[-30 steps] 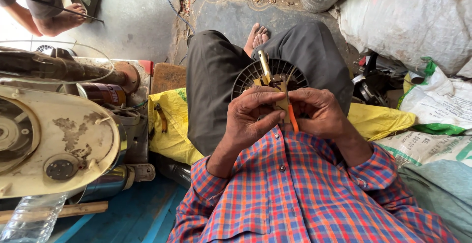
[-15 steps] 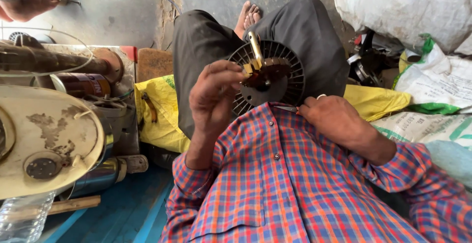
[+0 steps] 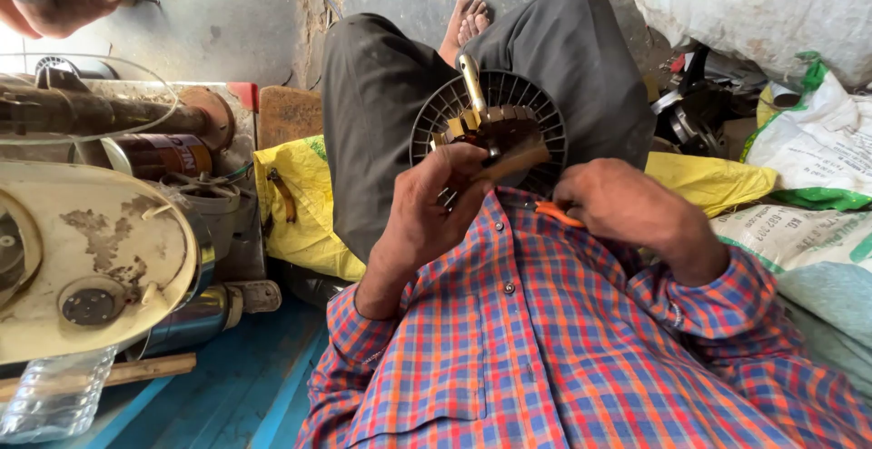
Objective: The person sits on the floor and works on a circular electrical component, likely a motor stator. They wrap a small piece of cardboard around a central shaft, then use scissors to cut and trim the cardboard to fit. The person repeatedly adjusts the cardboard and the component, occasionally pausing to inspect the fit.
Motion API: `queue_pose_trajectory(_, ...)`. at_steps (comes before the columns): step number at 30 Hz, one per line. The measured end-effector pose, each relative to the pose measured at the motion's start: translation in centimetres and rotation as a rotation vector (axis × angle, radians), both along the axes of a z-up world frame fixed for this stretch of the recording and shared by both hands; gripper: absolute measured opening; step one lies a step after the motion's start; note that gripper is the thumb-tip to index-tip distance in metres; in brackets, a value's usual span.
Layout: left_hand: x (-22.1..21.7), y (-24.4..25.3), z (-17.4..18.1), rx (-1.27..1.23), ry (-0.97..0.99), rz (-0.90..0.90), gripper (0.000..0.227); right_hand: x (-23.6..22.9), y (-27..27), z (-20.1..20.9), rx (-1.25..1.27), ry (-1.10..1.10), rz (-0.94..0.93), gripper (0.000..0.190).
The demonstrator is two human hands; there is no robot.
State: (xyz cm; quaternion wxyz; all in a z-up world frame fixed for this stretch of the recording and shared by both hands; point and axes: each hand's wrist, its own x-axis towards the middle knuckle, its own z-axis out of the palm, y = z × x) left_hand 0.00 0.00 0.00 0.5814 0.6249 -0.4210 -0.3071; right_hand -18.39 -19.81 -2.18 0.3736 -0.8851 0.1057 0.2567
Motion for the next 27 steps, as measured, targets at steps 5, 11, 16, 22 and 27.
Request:
queue_pose_trajectory(5, -0.1, -0.1, -0.8, 0.036, -0.099, 0.056, 0.014, 0.3, -0.5, 0.6, 0.139, -0.146, -0.067, 0.024)
queue_pose_trajectory(11, -0.8, -0.4, -1.6, 0.073, 0.001, 0.171, 0.015, 1.5, 1.6, -0.3, 0.701, -0.501, -0.641, 0.050)
queue_pose_trajectory(16, -1.7, -2.0, -0.8, 0.170, -0.416, 0.319, 0.022, 2.4, 3.6, -2.6, 0.647, -0.690, -0.950, 0.014)
queue_pose_trajectory(22, -3.5, -3.6, -1.3, 0.033, -0.694, 0.253, 0.032, 3.1, 4.3, -0.8, 0.328, -0.813, -0.888, 0.012)
queue_pose_trajectory(27, -3.6, -3.9, -2.7, -0.041, -0.621, 0.284, 0.032, 3.3, 4.8, -1.4, 0.518, -0.863, -0.950, 0.017)
